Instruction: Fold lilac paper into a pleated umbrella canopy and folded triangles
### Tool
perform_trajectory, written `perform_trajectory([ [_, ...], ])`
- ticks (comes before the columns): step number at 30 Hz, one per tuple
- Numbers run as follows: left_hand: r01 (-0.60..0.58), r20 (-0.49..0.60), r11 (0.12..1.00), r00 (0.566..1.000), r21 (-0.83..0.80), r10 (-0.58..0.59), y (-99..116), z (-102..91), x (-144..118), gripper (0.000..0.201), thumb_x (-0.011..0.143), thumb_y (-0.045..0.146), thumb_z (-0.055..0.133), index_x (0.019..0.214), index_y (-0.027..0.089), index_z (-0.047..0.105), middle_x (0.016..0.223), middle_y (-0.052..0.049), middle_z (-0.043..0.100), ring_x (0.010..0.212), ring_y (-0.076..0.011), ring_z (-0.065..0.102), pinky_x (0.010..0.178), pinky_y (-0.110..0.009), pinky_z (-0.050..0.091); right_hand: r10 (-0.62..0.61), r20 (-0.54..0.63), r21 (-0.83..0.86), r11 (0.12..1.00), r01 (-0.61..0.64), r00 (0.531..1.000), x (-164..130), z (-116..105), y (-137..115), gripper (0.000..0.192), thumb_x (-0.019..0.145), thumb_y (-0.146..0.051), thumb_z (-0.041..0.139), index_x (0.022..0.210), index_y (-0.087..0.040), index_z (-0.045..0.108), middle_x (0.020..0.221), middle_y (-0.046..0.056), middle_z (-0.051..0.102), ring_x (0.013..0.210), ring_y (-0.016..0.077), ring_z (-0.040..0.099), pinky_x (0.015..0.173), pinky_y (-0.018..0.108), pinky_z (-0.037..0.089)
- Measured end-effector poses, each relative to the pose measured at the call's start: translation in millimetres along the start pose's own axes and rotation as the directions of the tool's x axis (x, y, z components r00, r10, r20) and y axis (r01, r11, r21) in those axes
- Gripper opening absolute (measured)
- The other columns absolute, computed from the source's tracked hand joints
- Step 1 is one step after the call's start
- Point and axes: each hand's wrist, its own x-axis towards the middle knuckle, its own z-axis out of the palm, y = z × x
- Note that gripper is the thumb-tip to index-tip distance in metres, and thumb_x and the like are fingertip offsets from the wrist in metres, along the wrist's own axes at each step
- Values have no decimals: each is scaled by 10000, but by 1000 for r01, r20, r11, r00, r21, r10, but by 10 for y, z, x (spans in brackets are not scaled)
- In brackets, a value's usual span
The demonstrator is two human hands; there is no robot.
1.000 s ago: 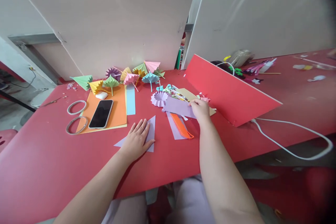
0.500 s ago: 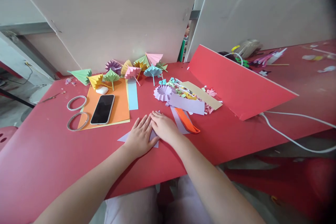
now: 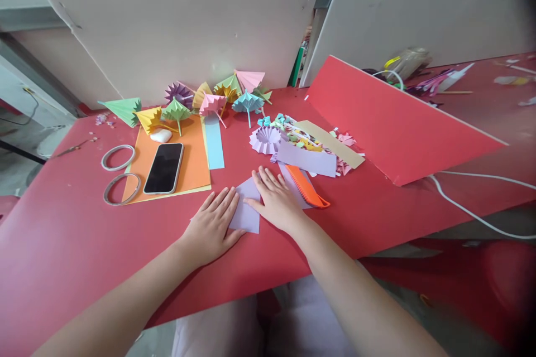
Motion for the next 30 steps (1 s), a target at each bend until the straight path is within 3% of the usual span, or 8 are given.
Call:
perform_trajectory([
  [7, 4, 48, 999, 999, -42, -2, -85, -53, -84, 681, 900, 564, 290, 1415, 118, 269, 1448, -128, 322, 1351, -243, 269, 1108, -414, 219, -30, 94, 58, 998, 25, 995, -2, -54, 102, 778, 833, -612, 334, 1450, -168, 168, 1519, 105, 89, 1391, 252, 37, 1113, 512, 103],
  [16, 29, 93, 994, 996, -107, -19, -97, -70, -53, 716, 880, 600, 305, 1415, 127, 270, 1457, -131, 304, 1362, -243, 239, 1113, -419, 207, -78, 232, 51, 996, 67, 970, -78, -146, 141, 979, 733, -668, 441, 1459, -134, 57, 1520, 94, -7, 1392, 245, -19, 1125, 492, 75],
  [19, 22, 97, 994, 995, -104, -12, -92, -72, -58, 677, 888, 581, 314, 1416, 159, 277, 1470, -124, 284, 1367, -248, 224, 1111, -432, 208, -83, 207, 83, 994, 67, 975, -68, -156, 176, 892, 767, -599, 469, 1455, -153, 121, 1521, 92, 55, 1393, 248, 28, 1123, 496, 99],
  [24, 2, 109, 996, 994, -93, 8, -100, -89, -54, 594, 899, 547, 331, 1404, 236, 310, 1482, -109, 265, 1366, -263, 224, 1097, -463, 226, -81, 91, 204, 977, 61, 993, -18, -164, 244, 515, 873, -315, 423, 1378, -230, 370, 1483, 54, 263, 1373, 206, 197, 1112, 459, 197],
  [30, -5, 117, 996, 993, -84, 15, -96, -108, -47, 597, 905, 547, 303, 1401, 216, 320, 1476, -124, 275, 1367, -267, 217, 1094, -471, 230, -47, -42, 198, 979, 54, 998, 17, -139, 212, 415, 872, -195, 409, 1271, -199, 521, 1398, 72, 430, 1312, 210, 356, 1075, 433, 299],
])
